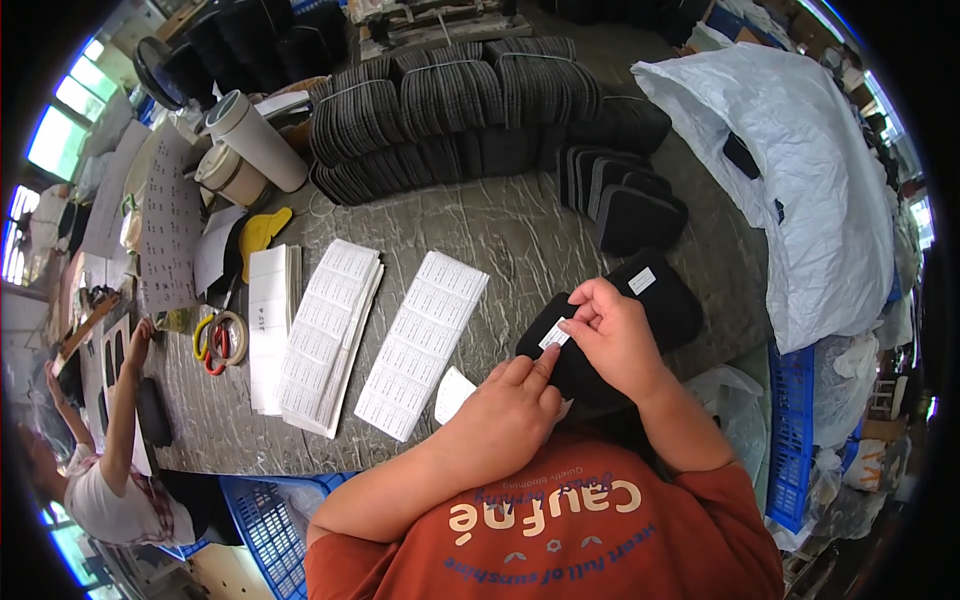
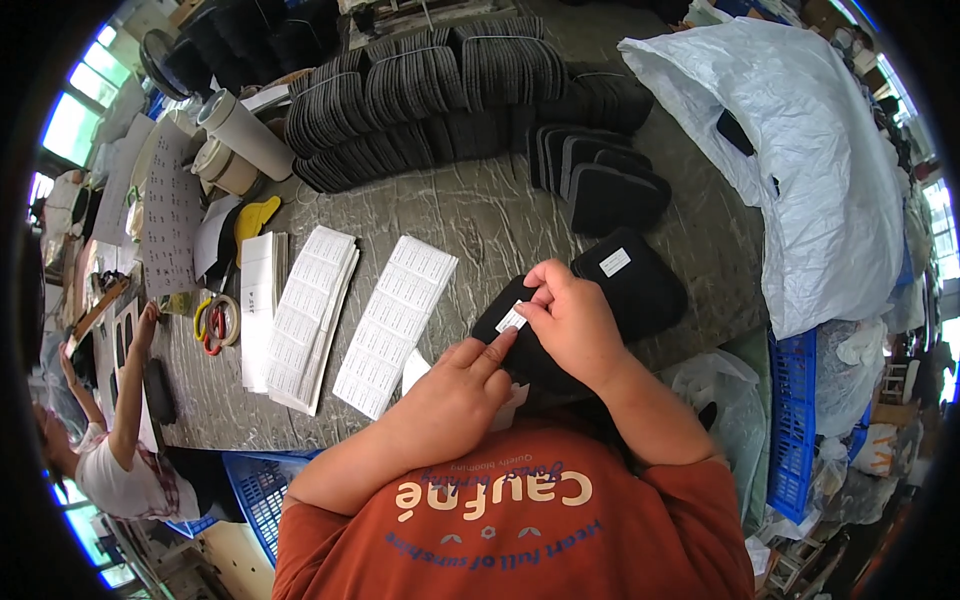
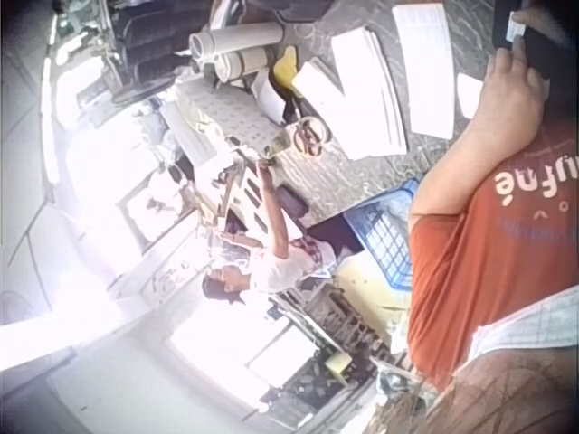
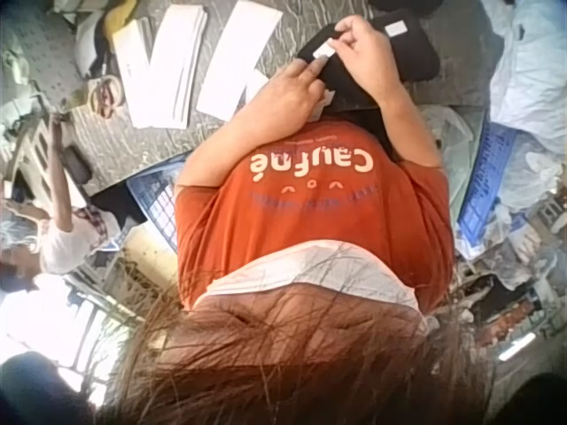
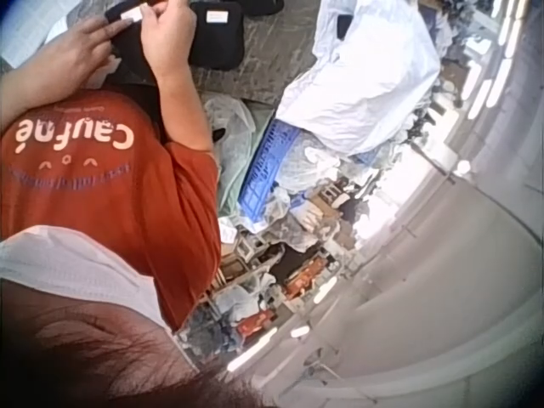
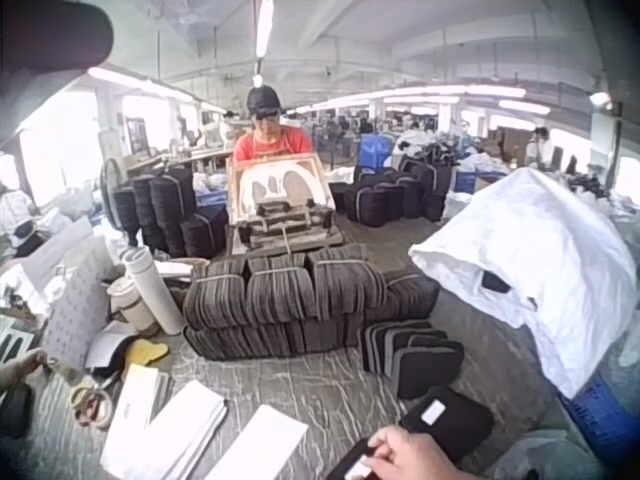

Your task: Applying identification labels to black shoe components and organizing them into stacks.

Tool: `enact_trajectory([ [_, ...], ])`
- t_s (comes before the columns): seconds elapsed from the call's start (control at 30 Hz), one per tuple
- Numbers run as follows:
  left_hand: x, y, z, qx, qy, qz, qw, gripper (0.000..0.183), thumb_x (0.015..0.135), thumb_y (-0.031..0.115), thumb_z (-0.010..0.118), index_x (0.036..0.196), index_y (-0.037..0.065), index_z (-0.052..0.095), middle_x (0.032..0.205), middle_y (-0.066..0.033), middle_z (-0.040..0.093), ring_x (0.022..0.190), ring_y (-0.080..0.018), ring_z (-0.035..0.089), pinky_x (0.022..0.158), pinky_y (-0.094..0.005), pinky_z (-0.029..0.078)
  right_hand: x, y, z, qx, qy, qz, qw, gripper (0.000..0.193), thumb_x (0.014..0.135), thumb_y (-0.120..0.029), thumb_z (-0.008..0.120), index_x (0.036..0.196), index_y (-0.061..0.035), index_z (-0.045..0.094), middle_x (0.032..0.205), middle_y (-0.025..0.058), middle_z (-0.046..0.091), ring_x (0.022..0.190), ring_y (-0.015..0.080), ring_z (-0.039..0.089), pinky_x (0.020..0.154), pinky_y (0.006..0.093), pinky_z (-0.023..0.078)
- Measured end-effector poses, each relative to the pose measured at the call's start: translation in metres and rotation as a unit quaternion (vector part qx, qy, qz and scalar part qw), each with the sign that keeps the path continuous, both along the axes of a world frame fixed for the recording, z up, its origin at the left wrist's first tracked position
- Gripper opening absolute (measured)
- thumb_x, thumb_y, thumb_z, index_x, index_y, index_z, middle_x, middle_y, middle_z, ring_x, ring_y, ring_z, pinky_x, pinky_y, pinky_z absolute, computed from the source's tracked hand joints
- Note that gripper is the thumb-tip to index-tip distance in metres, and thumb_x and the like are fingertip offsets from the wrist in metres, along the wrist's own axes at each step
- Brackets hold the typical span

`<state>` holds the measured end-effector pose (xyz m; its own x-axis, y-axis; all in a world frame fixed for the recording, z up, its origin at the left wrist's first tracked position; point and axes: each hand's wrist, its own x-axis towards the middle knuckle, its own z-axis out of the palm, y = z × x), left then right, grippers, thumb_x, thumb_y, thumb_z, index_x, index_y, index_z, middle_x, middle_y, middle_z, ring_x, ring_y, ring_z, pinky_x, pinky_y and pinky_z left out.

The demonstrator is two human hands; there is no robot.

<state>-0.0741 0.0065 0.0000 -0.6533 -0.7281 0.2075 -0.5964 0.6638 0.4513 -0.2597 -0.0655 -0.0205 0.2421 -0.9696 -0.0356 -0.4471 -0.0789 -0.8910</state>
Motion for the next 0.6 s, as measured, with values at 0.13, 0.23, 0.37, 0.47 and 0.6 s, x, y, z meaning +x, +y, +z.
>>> enact_trajectory([
  [0.13, -0.003, 0.000, -0.001, -0.007, -0.011, 0.011, 1.000, 0.014, 0.083, 0.014, 0.058, 0.084, 0.000, 0.057, 0.131, -0.0315, 0.052, 0.091, -0.0305, 0.056, 0.087, -0.0387, 0.047, 0.003, 0.003, -0.002, -0.011, 0.027, -0.015, 0.999, 0.026, 0.079, -0.004, 0.073, 0.099, -0.0019, 0.056, 0.072, 0.0139, 0.063, 0.067, 0.0279, 0.063, 0.062, 0.0364, 0.049],
  [0.23, -0.007, -0.008, 0.005, 0.018, -0.035, 0.013, 0.999, 0.012, 0.082, 0.013, 0.057, 0.084, 0.001, 0.057, 0.132, -0.0311, 0.052, 0.091, -0.0300, 0.056, 0.089, -0.0390, 0.046, 0.004, 0.000, -0.001, -0.236, 0.148, -0.005, 0.960, 0.025, 0.079, -0.005, 0.073, 0.098, -0.0029, 0.057, 0.076, 0.0128, 0.061, 0.074, 0.0318, 0.062, 0.065, 0.0394, 0.049],
  [0.37, -0.006, -0.014, 0.001, 0.015, -0.015, 0.006, 1.000, 0.013, 0.082, 0.012, 0.057, 0.085, 0.000, 0.057, 0.133, -0.0307, 0.051, 0.089, -0.0299, 0.055, 0.089, -0.0387, 0.046, 0.002, -0.005, -0.007, -0.208, 0.132, 0.006, 0.969, 0.021, 0.078, -0.005, 0.072, 0.090, -0.0027, 0.055, 0.078, 0.0126, 0.058, 0.076, 0.0357, 0.058, 0.065, 0.0400, 0.048],
  [0.47, 0.003, -0.010, 0.002, 0.051, -0.016, -0.020, 0.998, 0.014, 0.083, 0.013, 0.058, 0.085, -0.002, 0.057, 0.135, -0.0295, 0.050, 0.096, -0.0320, 0.056, 0.091, -0.0399, 0.046, -0.010, -0.011, 0.000, -0.143, 0.099, 0.008, 0.985, 0.019, 0.080, -0.004, 0.070, 0.085, -0.0020, 0.052, 0.073, 0.0128, 0.057, 0.068, 0.0329, 0.056, 0.063, 0.0373, 0.046],
  [0.6, 0.009, -0.004, -0.007, 0.031, 0.046, 0.003, 0.998, 0.015, 0.082, 0.011, 0.063, 0.083, -0.003, 0.057, 0.131, -0.0258, 0.055, 0.104, -0.0347, 0.057, 0.090, -0.0420, 0.047, -0.046, -0.031, 0.012, -0.065, 0.060, -0.026, 0.996, 0.016, 0.083, 0.000, 0.064, 0.087, -0.0026, 0.049, 0.066, 0.0117, 0.052, 0.060, 0.0212, 0.051, 0.059, 0.0335, 0.043],
])
